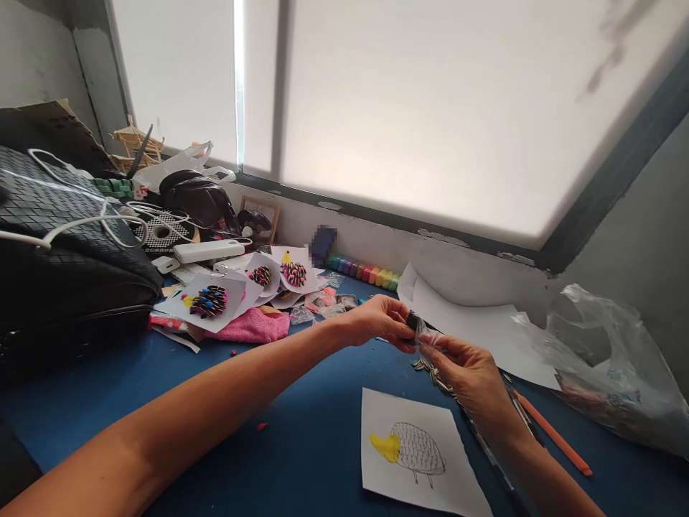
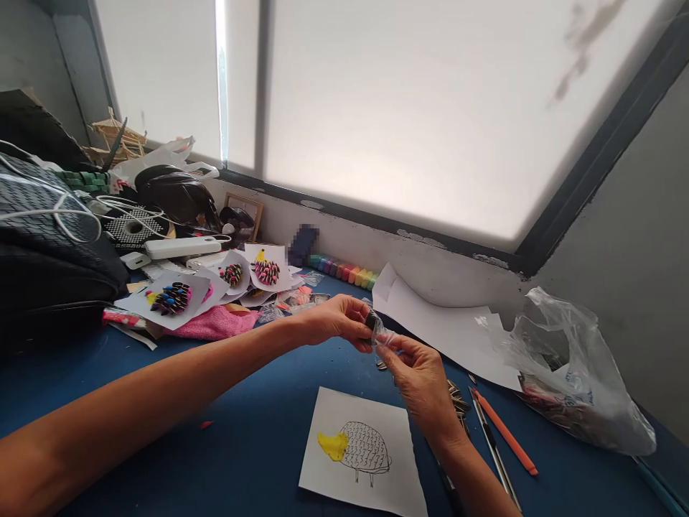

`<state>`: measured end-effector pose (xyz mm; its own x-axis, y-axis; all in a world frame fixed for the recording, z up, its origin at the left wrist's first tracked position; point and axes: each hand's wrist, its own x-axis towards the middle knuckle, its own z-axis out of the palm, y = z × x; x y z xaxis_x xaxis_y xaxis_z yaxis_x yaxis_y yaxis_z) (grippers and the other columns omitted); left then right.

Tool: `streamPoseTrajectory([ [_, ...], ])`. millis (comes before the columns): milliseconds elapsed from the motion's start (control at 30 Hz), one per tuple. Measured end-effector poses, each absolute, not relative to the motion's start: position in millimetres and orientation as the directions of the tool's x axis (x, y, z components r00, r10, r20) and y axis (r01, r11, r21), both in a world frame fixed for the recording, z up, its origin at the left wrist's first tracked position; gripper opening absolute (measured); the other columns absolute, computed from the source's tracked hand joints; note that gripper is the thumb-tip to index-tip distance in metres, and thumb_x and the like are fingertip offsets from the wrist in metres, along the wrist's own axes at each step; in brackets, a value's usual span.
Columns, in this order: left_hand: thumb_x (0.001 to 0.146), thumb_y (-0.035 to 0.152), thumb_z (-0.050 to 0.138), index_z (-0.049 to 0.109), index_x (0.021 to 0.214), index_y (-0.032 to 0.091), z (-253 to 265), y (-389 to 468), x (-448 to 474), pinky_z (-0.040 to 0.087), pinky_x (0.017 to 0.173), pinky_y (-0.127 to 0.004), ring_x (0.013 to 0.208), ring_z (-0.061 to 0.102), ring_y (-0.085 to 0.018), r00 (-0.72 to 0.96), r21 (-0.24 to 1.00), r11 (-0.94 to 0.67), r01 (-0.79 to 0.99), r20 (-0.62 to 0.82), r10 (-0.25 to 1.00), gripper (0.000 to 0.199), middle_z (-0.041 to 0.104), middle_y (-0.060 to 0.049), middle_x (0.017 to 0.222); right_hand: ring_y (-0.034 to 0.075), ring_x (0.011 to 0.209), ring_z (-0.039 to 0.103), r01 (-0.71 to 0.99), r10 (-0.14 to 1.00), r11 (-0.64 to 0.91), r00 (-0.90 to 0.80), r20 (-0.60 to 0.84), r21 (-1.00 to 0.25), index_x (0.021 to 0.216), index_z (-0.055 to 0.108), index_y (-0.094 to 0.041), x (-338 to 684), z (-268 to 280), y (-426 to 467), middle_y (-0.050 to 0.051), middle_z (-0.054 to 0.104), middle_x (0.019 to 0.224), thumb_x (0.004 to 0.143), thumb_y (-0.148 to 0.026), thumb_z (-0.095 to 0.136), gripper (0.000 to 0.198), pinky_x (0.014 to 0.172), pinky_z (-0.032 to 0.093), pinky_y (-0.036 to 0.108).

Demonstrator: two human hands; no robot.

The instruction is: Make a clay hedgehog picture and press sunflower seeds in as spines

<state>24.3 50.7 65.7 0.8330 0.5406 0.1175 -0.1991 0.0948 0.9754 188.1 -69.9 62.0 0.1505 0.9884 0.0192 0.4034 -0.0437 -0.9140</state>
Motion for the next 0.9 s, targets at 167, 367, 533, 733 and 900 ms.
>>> streamPoseTrajectory([
  [167,0.056,0.012,0.087,0.065,0.078,0.008,64.8,49.2,26.2,0.058,0.076,-0.032,0.067,0.069,-0.014,0.829,0.967,0.109,-0.229,0.135,0.543,0.031,0.069,-0.005,0.073,0.02,0.098,0.065,0.438,0.99,-0.036,0.14,0.029,-0.898,0.12,0.061,-0.017,189.3,61.9,-68.8,0.006,0.064,0.117,0.093,-0.042,0.061,0.037,0.083,0.055,0.039],
  [367,0.05,0.023,0.094,0.064,0.075,0.009,65.1,45.1,29.1,0.059,0.076,-0.032,0.066,0.069,-0.014,0.827,0.96,0.135,-0.245,0.134,0.546,0.04,0.069,-0.002,0.07,0.019,0.099,0.064,0.477,0.985,0.021,0.141,0.101,-0.879,0.12,0.06,-0.017,193.8,59.6,-70.1,0.006,0.063,0.118,0.093,-0.041,0.061,0.036,0.083,0.055,0.04],
  [533,0.05,0.041,0.094,0.061,0.071,0.01,64.3,44.2,27.7,0.058,0.073,-0.033,0.061,0.07,-0.016,0.833,0.967,0.139,-0.214,0.106,0.543,0.05,0.068,-0.004,0.065,0.019,0.097,0.064,0.535,0.971,0.062,0.162,0.174,-0.843,0.118,0.061,-0.017,192.3,63.8,-73.1,0.006,0.064,0.116,0.093,-0.041,0.06,0.035,0.082,0.055,0.039],
  [733,0.051,0.033,0.094,0.069,0.079,0.007,64.3,43.3,28.4,0.057,0.078,-0.032,0.066,0.069,-0.014,0.825,0.964,0.138,-0.228,0.116,0.553,0.046,0.07,-0.005,0.073,0.02,0.101,0.064,0.554,0.966,0.091,0.154,0.209,-0.828,0.12,0.061,-0.019,191.9,63.9,-71.7,0.006,0.063,0.121,0.093,-0.041,0.06,0.034,0.085,0.055,0.04],
  [900,0.052,0.022,0.092,0.069,0.078,0.007,67.2,41.6,27.8,0.058,0.079,-0.032,0.07,0.07,-0.015,0.825,0.962,0.139,-0.236,0.123,0.552,0.038,0.071,-0.006,0.076,0.02,0.102,0.063,0.556,0.966,0.091,0.153,0.21,-0.826,0.121,0.06,-0.018,191.4,59.1,-71.1,0.006,0.063,0.122,0.093,-0.041,0.06,0.036,0.086,0.055,0.041],
])
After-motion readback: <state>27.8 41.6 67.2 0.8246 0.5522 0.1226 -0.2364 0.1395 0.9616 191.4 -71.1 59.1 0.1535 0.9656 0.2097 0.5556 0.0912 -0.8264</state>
